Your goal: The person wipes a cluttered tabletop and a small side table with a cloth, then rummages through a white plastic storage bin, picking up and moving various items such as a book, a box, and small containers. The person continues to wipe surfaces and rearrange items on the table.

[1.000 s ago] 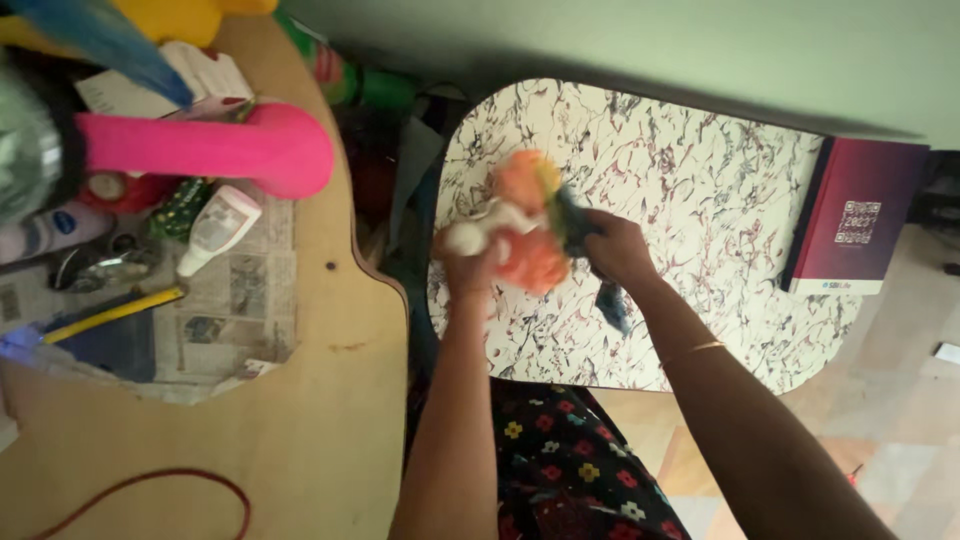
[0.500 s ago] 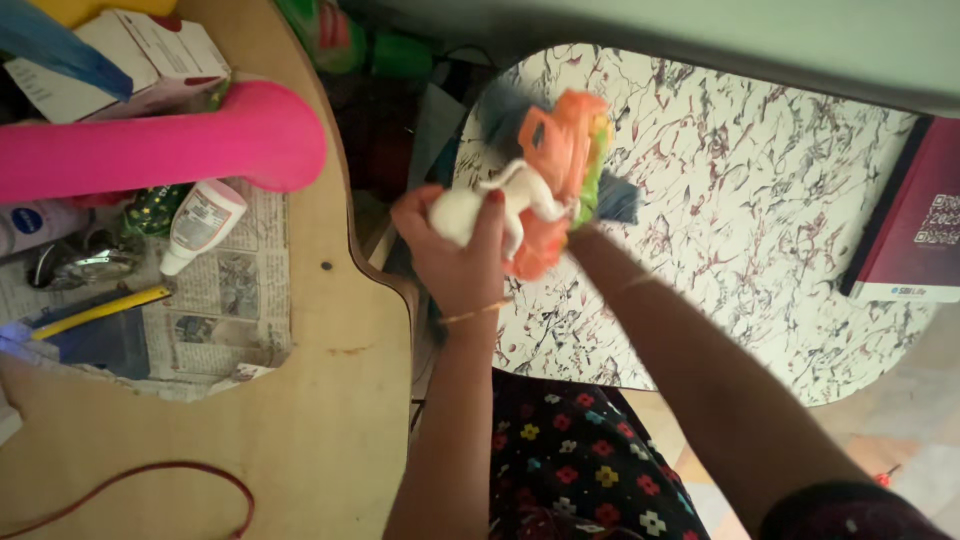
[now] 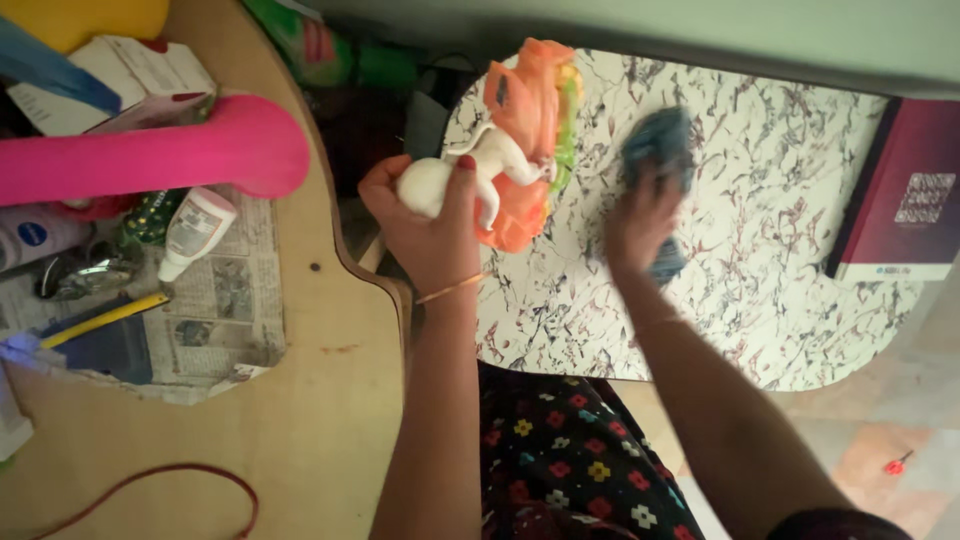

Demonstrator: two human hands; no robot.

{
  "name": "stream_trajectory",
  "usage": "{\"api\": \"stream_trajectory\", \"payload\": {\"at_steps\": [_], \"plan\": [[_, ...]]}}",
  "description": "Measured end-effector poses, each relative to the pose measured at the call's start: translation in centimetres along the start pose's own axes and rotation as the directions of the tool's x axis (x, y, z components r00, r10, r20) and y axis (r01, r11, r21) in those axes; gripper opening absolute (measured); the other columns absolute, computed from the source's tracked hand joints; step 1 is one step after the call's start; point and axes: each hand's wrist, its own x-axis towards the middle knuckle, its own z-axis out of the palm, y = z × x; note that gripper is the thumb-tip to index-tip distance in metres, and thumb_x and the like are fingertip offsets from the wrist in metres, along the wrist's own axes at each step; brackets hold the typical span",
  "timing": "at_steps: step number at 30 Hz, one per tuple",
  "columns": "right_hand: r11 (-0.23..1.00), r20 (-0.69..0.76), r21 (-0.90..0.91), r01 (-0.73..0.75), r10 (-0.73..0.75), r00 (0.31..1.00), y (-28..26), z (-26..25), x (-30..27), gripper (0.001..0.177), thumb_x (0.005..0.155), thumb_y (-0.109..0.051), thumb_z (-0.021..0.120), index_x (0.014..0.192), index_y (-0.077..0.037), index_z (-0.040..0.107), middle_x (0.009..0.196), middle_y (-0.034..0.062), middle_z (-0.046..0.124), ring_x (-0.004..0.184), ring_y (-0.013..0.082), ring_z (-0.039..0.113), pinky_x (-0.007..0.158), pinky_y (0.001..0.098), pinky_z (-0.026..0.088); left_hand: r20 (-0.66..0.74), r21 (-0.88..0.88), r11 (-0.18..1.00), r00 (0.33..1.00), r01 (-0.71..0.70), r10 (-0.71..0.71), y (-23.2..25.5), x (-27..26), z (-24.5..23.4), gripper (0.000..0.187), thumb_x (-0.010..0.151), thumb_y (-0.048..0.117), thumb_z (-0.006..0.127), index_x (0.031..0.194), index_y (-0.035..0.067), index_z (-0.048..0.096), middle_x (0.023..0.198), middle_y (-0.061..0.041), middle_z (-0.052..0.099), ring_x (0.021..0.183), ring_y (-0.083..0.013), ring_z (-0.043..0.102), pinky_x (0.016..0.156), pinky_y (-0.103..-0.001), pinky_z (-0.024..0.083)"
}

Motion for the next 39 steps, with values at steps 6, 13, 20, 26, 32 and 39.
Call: {"api": "stream_trajectory", "payload": {"at_steps": [6,13,20,26,32,39], "plan": [[0.498,0.316,0.749,0.436,-0.848,0.426,-6.7,-9.4,-13.7,0.054,0.085,-0.006,0.053,0.139,-0.009,0.055,0.143,0.0175,0.055,0.129,0.0358,0.052,0.107,0.0569,0.039,-0.045,-0.027,0.999,0.998,0.038,-0.039,0.2,-1.0,-0.3,0.058,0.083,0.021,0.086,0.123,0.003,0.048,0.112,-0.010,0.058,0.096,-0.0187,0.064,0.082,-0.032,0.058],[0.830,0.838,0.298,-0.471,0.007,0.545,12.6,-7.3,-21.0,0.049,0.097,-0.010,0.047,0.145,-0.013,0.050,0.142,0.0163,0.055,0.130,0.0332,0.052,0.110,0.0454,0.043,-0.076,0.078,0.996,0.996,0.042,-0.036,0.3,-1.4,-1.4,0.061,0.084,0.026,0.086,0.124,0.002,0.048,0.114,-0.012,0.058,0.097,-0.0208,0.065,0.083,-0.034,0.058],[0.880,0.618,0.159,-0.448,0.265,0.740,12.9,-7.1,-20.8,0.079,0.090,-0.012,0.057,0.161,-0.009,0.025,0.158,0.0226,0.041,0.131,0.0401,0.050,0.107,0.0486,0.045,-0.067,0.147,0.989,0.998,0.024,-0.014,-1.2,-3.3,-1.8,0.058,0.083,0.026,0.086,0.122,0.002,0.050,0.115,-0.012,0.060,0.098,-0.0219,0.065,0.085,-0.035,0.058],[0.648,0.473,0.752,0.117,-0.656,0.588,0.3,-9.3,-20.2,0.058,0.081,-0.002,0.056,0.139,-0.009,0.052,0.147,0.0168,0.053,0.129,0.0357,0.054,0.107,0.0467,0.044,-0.085,0.103,0.993,0.995,0.059,-0.050,-1.8,-3.2,-2.0,0.061,0.080,0.029,0.087,0.120,0.002,0.049,0.113,-0.012,0.059,0.095,-0.0220,0.065,0.082,-0.035,0.058],[0.726,0.722,0.663,-0.182,-0.557,0.411,8.2,-8.3,-21.2,0.042,0.098,-0.009,0.051,0.138,-0.020,0.059,0.143,0.0098,0.058,0.131,0.0290,0.057,0.116,0.0425,0.045,-0.110,0.116,0.989,0.991,0.094,-0.081,-2.1,-3.2,-2.1,0.061,0.081,0.029,0.088,0.122,0.003,0.051,0.113,-0.012,0.061,0.096,-0.0225,0.066,0.083,-0.036,0.057],[0.627,0.476,0.277,-0.728,0.568,0.671,19.9,-7.3,-19.3,0.066,0.099,-0.016,0.057,0.161,-0.014,0.036,0.163,0.0124,0.046,0.143,0.0322,0.050,0.119,0.0451,0.039,-0.180,-0.024,0.978,0.961,0.207,-0.208,-2.7,-2.1,-1.6,0.063,0.076,0.027,0.088,0.121,0.003,0.051,0.110,-0.011,0.062,0.093,-0.0196,0.066,0.077,-0.032,0.058]]}}
